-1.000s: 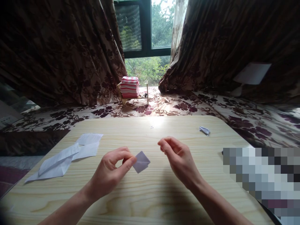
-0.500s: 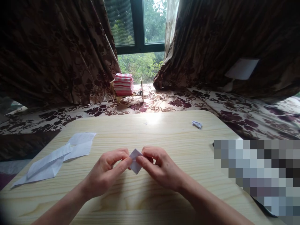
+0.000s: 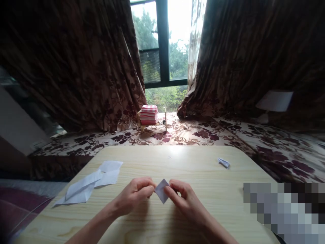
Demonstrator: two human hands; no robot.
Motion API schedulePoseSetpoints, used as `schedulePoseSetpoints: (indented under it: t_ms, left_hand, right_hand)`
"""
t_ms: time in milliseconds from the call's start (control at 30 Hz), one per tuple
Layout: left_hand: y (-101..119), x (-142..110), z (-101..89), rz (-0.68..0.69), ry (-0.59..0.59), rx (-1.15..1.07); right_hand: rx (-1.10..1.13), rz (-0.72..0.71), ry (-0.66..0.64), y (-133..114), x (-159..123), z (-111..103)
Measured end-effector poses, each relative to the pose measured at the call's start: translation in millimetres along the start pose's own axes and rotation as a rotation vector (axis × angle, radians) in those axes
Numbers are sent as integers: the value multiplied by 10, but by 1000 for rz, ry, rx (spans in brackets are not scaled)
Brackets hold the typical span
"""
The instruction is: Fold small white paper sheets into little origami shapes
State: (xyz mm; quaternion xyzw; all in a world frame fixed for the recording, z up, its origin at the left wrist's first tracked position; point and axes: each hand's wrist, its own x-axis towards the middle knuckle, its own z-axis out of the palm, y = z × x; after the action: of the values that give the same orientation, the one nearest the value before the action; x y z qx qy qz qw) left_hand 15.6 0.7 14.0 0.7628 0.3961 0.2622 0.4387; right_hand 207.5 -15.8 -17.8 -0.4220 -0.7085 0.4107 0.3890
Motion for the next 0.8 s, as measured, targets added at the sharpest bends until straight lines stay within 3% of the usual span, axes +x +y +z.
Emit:
schedulePoseSetpoints:
  t_ms: [200,367,467,633,800]
  left_hand:
    - [49,-38,83,102,92,66]
    - [2,-119,149,21,142,52]
    - [31,-88,161,33,150,138]
    - [105,-10,196,69,35,256]
    - [38,-71,129,106,-83,299]
  right_hand:
    - [47,-44,-34,119,16,84]
    - [65,-56,-93,218,70,139]
    - [112,-62,-56,191,88,135]
    - [118,-41,19,75,15,104]
    - [35,-18,-43,75,3,-26]
